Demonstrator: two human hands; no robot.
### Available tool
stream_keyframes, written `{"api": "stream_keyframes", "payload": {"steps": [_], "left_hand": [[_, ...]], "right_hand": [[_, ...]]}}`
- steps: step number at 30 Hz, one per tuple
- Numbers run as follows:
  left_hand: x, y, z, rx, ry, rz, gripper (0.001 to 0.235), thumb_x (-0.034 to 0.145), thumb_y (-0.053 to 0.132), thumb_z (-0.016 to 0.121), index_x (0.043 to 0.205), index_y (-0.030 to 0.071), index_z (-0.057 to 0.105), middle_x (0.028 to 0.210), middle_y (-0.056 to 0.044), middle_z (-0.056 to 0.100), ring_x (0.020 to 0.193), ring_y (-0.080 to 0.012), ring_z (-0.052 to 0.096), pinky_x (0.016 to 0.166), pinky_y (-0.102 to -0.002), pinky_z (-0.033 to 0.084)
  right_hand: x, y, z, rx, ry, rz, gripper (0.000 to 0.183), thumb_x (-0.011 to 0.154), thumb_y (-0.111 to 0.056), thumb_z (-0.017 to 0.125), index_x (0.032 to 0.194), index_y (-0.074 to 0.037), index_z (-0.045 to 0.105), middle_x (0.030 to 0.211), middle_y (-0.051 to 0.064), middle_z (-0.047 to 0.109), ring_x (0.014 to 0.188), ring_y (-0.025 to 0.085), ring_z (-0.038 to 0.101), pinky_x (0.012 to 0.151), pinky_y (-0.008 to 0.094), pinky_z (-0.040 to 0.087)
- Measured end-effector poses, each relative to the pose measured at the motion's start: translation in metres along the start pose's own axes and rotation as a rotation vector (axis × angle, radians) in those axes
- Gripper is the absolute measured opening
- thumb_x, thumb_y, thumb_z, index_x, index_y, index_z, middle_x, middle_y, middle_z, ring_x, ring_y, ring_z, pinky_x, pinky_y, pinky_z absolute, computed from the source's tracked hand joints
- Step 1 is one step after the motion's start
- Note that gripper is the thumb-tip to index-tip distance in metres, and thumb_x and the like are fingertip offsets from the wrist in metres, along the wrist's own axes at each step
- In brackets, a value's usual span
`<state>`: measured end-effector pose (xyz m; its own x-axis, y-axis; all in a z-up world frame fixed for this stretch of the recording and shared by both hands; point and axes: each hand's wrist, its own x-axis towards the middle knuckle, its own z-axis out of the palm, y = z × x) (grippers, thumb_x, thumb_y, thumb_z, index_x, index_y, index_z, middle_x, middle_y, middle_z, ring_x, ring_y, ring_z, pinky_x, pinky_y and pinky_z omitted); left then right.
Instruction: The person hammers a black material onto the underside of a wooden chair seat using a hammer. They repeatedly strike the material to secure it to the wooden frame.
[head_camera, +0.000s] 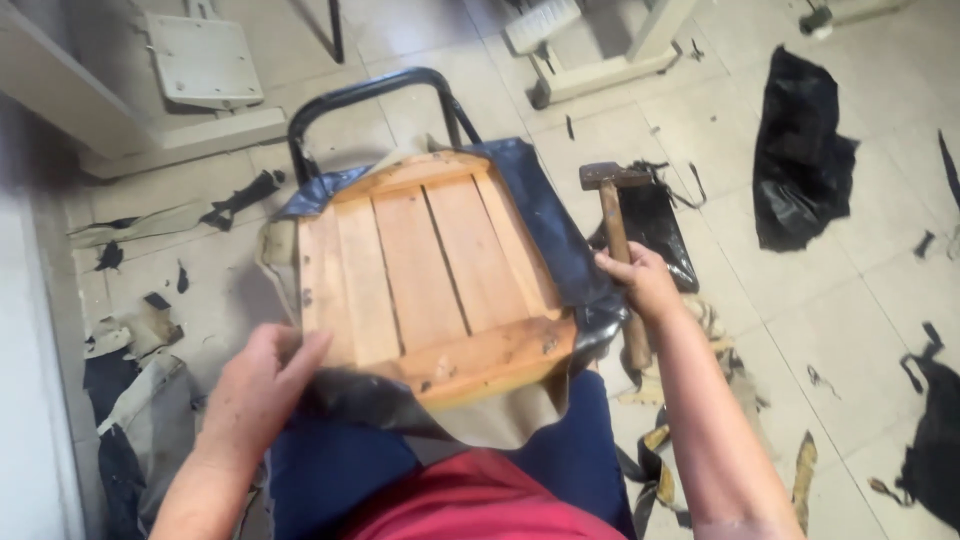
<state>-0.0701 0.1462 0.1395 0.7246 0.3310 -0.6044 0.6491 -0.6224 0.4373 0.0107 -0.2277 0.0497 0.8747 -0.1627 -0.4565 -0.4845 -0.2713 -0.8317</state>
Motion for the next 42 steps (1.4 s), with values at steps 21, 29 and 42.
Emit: {"api": "stream_keyframes", "payload": {"steps": [21, 29, 42], "left_hand": [[-0.033, 0.0, 0.127, 0.453, 0.463, 1.792, 0.011, 0.084, 0.006, 0.054, 0.086, 0.006, 0.064, 0.127, -0.017, 0.05, 0.12, -0.0325, 0.045, 0.094, -0.054, 0.037], [-0.04, 0.012, 0.132, 0.405, 0.492, 1.765, 0.027, 0.089, 0.006, 0.048, 0.063, 0.006, 0.055, 0.116, -0.018, 0.058, 0.111, -0.0353, 0.053, 0.09, -0.047, 0.042], [-0.04, 0.017, 0.134, 0.397, 0.565, 1.709, 0.019, 0.089, 0.007, 0.053, 0.072, 0.01, 0.062, 0.121, -0.008, 0.056, 0.113, -0.0298, 0.053, 0.089, -0.043, 0.045]], "right_hand": [[-0.117, 0.237, -0.012, -0.288, 0.168, 0.576, 0.034, 0.076, -0.036, 0.062, 0.066, -0.003, 0.062, 0.054, 0.01, 0.056, 0.047, 0.02, 0.051, 0.048, 0.031, 0.039], [0.008, 0.397, 0.012, 0.928, -0.353, 0.767, 0.023, 0.09, -0.009, 0.033, 0.078, -0.015, 0.052, 0.053, -0.005, 0.032, 0.042, 0.014, 0.037, 0.04, 0.025, 0.036], [-0.021, 0.247, 0.048, 0.11, 0.153, 0.689, 0.082, 0.078, -0.068, 0.028, 0.113, 0.0, 0.058, 0.111, 0.019, 0.059, 0.106, 0.033, 0.053, 0.094, 0.041, 0.038]]}}
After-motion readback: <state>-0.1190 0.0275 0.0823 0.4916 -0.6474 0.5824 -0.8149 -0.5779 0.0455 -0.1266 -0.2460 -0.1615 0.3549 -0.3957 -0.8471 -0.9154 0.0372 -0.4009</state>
